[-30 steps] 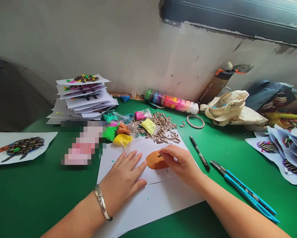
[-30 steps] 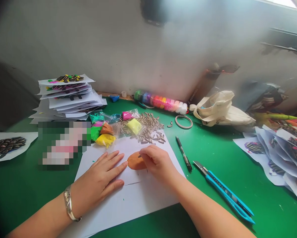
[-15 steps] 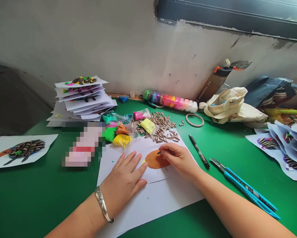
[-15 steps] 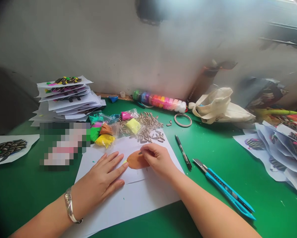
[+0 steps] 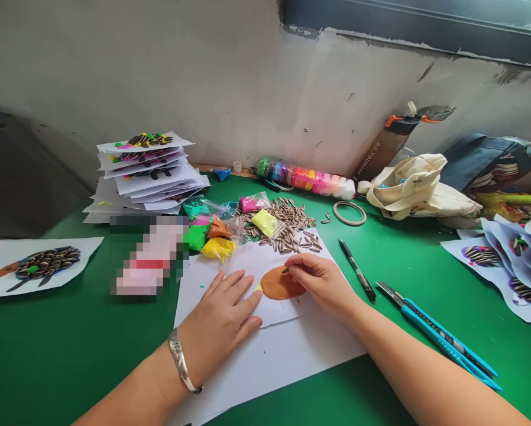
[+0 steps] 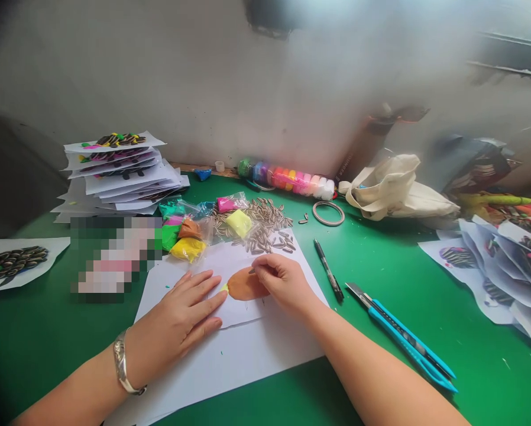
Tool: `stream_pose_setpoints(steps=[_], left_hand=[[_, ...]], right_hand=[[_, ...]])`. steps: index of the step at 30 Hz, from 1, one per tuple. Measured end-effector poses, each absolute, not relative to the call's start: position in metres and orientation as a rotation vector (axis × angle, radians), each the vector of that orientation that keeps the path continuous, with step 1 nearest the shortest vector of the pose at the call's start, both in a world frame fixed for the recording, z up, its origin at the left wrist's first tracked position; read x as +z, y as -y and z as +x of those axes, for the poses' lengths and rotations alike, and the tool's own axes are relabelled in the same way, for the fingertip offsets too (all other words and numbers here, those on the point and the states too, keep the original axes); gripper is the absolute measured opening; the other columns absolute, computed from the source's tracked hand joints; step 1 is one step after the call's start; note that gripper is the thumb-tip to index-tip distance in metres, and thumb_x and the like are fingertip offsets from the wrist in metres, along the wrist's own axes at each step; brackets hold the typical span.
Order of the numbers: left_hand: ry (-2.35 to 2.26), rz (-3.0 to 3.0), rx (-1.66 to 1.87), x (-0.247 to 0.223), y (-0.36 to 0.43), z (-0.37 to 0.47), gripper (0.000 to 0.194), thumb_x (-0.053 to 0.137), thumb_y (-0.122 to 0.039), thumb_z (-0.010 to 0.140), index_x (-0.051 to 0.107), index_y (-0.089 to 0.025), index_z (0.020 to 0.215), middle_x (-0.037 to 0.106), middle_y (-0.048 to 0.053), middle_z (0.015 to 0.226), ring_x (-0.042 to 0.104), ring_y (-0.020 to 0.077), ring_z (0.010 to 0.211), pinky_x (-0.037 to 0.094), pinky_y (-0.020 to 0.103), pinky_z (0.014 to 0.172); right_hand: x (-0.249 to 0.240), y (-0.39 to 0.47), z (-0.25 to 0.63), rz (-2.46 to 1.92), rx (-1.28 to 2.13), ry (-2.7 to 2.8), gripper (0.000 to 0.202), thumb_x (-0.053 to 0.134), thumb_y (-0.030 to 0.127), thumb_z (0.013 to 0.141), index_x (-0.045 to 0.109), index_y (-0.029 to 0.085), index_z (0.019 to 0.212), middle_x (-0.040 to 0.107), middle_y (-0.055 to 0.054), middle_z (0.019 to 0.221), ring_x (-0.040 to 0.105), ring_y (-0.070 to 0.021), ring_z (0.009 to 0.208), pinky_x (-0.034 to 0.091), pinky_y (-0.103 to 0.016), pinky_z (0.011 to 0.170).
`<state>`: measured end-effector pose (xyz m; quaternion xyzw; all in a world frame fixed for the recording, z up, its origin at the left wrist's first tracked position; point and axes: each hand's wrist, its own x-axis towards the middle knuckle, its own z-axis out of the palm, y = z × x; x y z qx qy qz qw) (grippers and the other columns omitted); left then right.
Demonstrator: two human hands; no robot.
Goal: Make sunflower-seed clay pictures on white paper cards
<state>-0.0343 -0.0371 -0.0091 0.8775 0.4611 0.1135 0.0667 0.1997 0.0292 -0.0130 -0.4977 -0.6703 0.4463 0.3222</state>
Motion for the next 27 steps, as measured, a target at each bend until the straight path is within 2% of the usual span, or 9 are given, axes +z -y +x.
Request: stream_pose_setpoints(steps=[7,20,24,27], left_hand=[[-1.395,2.702,0.303,0.003,0.037,-0.024,0.025,0.051,-0.026,0.091,0.063,-0.018,0.111,0.063,0.011,0.123,0.051,0.0340,0.121,0.039,0.062,0.100],[-1.410,2.677,0.376,0.001,0.036,-0.021,0.024,0.046,-0.026,0.094,0.065,-0.020,0.108,0.065,0.007,0.120,0.053,0.0319,0.119,0.040,0.061,0.100],[-1.389,2.615,0.353,-0.002,0.037,-0.028,0.028,0.047,-0.026,0.093,0.061,-0.021,0.116,0.062,0.007,0.126,0.049,0.0316,0.124,0.035,0.062,0.104],[-1.378,2.559,0.387,-0.007,0.036,-0.038,0.040,0.044,-0.029,0.095,0.048,-0.020,0.134,0.059,0.008,0.131,0.047,0.0282,0.127,0.035,0.057,0.108]], right_hand=[[-0.012,-0.029,0.199,-1.287,1.149,1.782,0.016,0.055,0.025,0.084,0.068,0.021,0.090,0.071,-0.002,0.087,0.066,-0.0173,0.082,0.050,-0.029,0.071],[-0.013,-0.031,0.197,-1.304,1.172,1.750,0.014,0.055,0.023,0.083,0.068,0.022,0.089,0.071,0.000,0.088,0.064,-0.0162,0.082,0.048,-0.028,0.073],[-0.013,-0.031,0.198,-1.296,1.191,1.734,0.014,0.055,0.024,0.083,0.068,0.022,0.089,0.071,0.000,0.087,0.063,-0.0161,0.082,0.047,-0.028,0.074],[-0.012,-0.032,0.199,-1.291,1.181,1.755,0.014,0.055,0.024,0.084,0.068,0.022,0.088,0.070,0.000,0.087,0.063,-0.0158,0.083,0.047,-0.028,0.074]])
